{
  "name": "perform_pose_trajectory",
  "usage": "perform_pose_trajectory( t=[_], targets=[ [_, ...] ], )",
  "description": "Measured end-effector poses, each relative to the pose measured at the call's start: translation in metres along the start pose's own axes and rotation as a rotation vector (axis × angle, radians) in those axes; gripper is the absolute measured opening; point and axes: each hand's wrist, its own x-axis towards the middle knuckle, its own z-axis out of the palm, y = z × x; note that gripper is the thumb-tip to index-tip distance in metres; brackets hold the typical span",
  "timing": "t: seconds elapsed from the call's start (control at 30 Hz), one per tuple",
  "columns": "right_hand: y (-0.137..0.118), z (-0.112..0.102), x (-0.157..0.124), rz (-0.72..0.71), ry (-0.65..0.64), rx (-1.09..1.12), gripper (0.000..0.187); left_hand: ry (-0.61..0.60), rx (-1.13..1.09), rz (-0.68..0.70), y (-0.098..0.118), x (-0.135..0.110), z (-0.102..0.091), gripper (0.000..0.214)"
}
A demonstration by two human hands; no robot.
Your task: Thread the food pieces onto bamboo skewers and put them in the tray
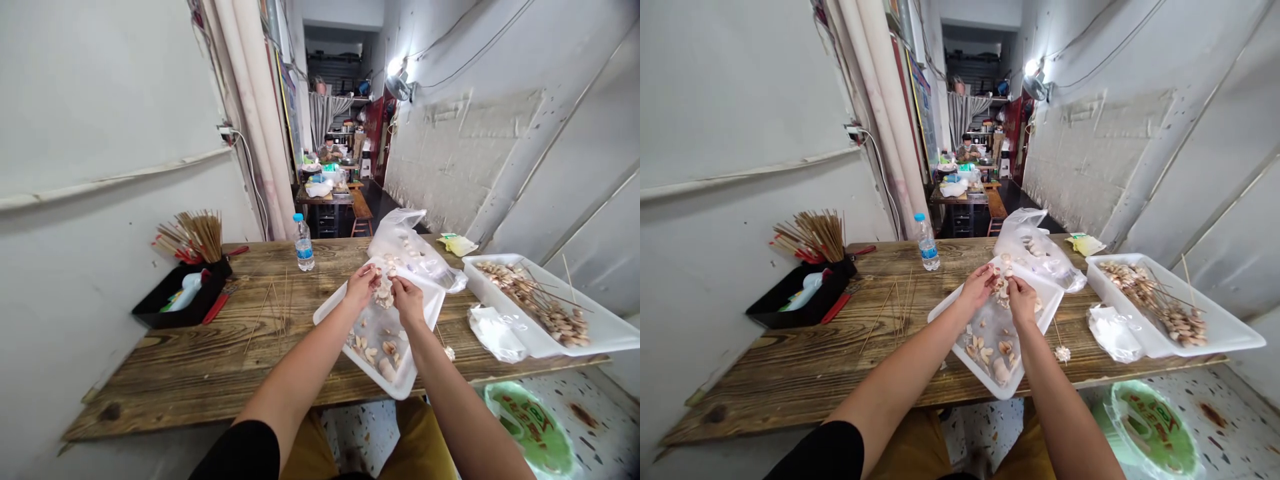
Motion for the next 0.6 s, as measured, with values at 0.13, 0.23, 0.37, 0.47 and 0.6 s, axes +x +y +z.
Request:
perform_pose_trajectory(
  t=[0.13, 0.23, 0.37, 0.47, 0.6],
  targets=[
    [0.001, 0.003, -0.002, -0.054, -0.030, -0.101, 0.041, 0.041, -0.156, 0.024, 0.005, 0.005, -0.001, 0.018],
    [-0.002, 0.003, -0.006, -0.006, -0.026, -0.065, 0.042, 0.088, -0.207, 0.044, 0.008, 0.006, -0.001, 0.022],
    [-0.008, 0.004, -0.018, 0.157, -0.127, 0.038, 0.045, 0.118, -0.233, 0.062, 0.012, 0.006, -0.002, 0.017],
    [-0.013, 0.004, -0.025, 0.247, -0.191, 0.100, 0.044, 0.090, -0.206, 0.084, 0.014, 0.005, -0.002, 0.010],
    [-0.017, 0.004, -0.026, 0.271, -0.170, 0.154, 0.047, 0.048, -0.134, 0.122, 0.015, 0.003, 0.000, 0.009]
  ],
)
